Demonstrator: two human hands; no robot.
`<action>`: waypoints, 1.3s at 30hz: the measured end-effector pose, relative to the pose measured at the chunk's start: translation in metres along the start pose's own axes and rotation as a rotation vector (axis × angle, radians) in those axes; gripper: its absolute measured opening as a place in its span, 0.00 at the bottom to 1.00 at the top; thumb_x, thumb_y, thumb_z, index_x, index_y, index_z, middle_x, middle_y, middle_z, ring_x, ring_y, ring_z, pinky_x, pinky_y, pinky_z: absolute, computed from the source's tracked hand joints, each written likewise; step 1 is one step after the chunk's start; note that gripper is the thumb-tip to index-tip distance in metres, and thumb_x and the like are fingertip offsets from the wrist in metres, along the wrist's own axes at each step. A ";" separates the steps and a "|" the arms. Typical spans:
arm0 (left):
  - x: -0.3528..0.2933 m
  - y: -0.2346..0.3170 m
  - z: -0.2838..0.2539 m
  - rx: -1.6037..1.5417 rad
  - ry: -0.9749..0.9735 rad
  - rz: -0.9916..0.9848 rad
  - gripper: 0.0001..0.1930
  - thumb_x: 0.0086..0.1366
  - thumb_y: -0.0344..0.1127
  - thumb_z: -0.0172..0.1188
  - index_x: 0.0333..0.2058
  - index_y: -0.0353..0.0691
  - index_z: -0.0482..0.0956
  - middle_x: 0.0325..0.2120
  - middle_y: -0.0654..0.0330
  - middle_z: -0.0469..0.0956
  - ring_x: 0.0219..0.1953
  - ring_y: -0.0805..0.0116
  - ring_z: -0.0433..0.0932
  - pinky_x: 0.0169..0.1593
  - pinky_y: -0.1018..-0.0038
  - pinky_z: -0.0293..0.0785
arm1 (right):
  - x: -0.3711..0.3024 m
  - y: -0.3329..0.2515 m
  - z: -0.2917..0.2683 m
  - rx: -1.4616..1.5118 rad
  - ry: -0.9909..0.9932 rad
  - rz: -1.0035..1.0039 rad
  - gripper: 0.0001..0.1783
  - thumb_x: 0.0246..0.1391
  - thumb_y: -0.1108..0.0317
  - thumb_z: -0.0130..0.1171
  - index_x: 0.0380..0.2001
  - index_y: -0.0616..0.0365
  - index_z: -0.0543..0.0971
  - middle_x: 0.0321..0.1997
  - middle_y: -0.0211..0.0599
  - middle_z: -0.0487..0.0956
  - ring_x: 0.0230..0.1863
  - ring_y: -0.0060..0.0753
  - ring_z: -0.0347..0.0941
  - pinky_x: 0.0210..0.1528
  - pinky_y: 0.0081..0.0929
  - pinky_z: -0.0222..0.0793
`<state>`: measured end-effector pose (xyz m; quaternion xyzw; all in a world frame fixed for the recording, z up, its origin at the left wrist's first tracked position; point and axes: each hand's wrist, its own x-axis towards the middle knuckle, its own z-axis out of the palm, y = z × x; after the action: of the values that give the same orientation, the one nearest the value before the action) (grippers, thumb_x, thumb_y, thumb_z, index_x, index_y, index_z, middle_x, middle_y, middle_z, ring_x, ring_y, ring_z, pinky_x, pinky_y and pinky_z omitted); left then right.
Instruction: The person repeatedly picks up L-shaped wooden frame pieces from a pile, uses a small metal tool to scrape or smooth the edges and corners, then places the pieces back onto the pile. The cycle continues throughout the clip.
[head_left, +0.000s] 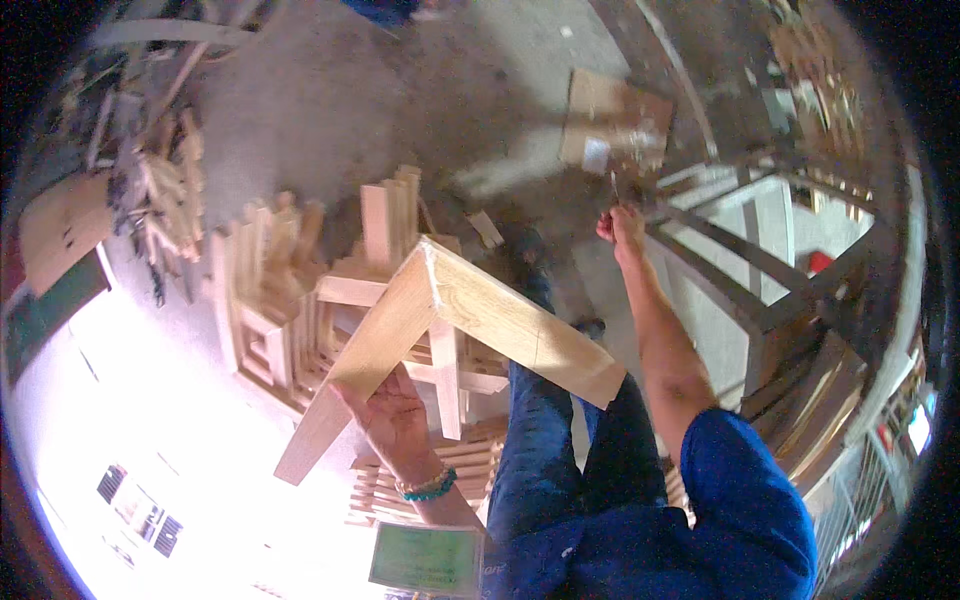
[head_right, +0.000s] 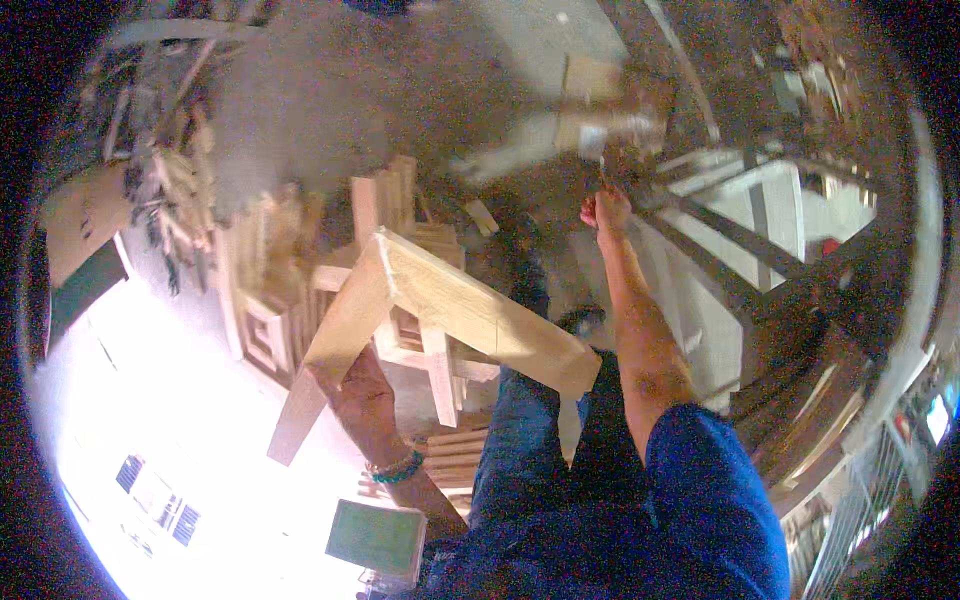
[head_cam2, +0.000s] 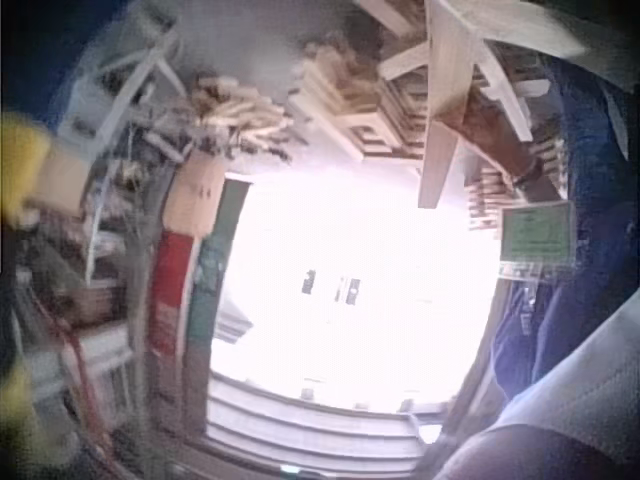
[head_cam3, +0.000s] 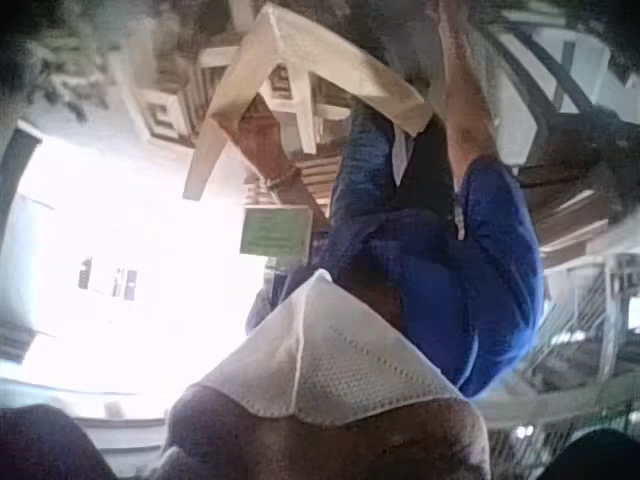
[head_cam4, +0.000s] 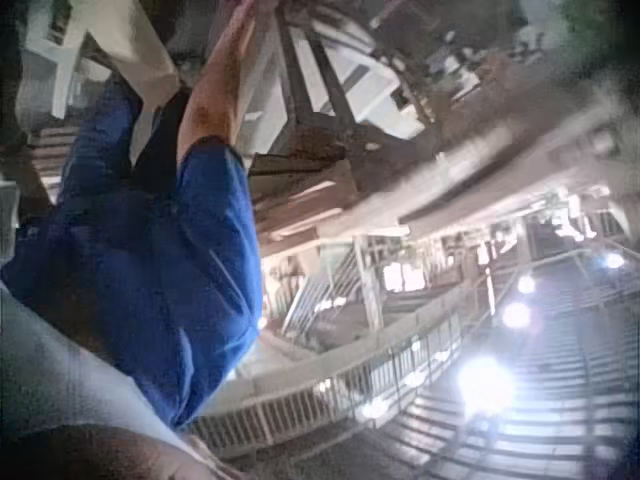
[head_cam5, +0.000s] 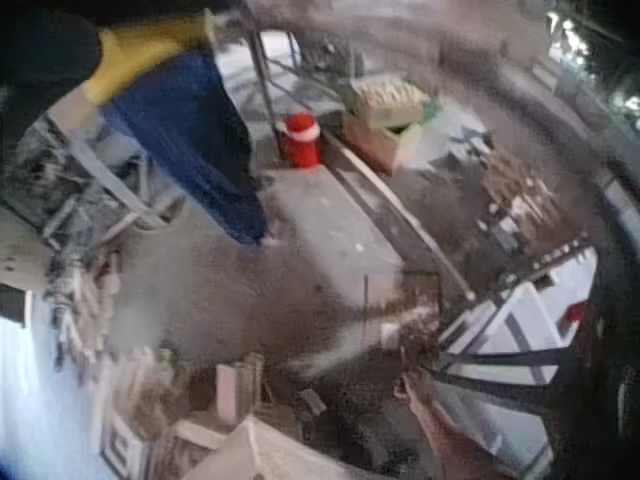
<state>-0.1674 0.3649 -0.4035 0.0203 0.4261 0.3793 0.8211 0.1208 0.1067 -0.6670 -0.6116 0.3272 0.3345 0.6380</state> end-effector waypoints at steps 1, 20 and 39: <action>-0.011 0.000 0.014 0.047 -0.039 -0.022 0.25 0.65 0.47 0.54 0.53 0.33 0.68 0.55 0.52 0.68 0.57 0.63 0.68 0.63 0.66 0.63 | -0.023 -0.008 0.006 0.073 0.036 -0.012 0.12 0.51 0.75 0.48 0.41 0.55 0.69 0.24 0.35 0.73 0.20 0.28 0.70 0.22 0.31 0.74; -0.162 0.072 0.129 -0.277 -0.723 0.025 0.30 0.51 0.65 0.58 0.37 0.44 0.70 0.22 0.69 0.66 0.27 0.75 0.64 0.37 0.75 0.66 | -0.498 -0.252 0.000 -0.161 -0.746 -0.704 0.15 0.62 0.67 0.49 0.50 0.59 0.73 0.31 0.31 0.77 0.27 0.15 0.67 0.27 0.13 0.63; -0.257 0.015 0.237 -0.197 -1.060 -0.286 0.29 0.49 0.61 0.66 0.39 0.44 0.72 0.26 0.66 0.69 0.32 0.72 0.68 0.44 0.72 0.66 | -0.638 -0.245 -0.094 -0.895 -0.481 -1.385 0.19 0.51 0.79 0.55 0.46 0.50 0.79 0.34 0.37 0.76 0.35 0.34 0.74 0.36 0.26 0.69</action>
<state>-0.0969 0.2798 -0.0709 0.0735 -0.0843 0.2398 0.9644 -0.0360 -0.0111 -0.0051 -0.7799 -0.4269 0.0878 0.4493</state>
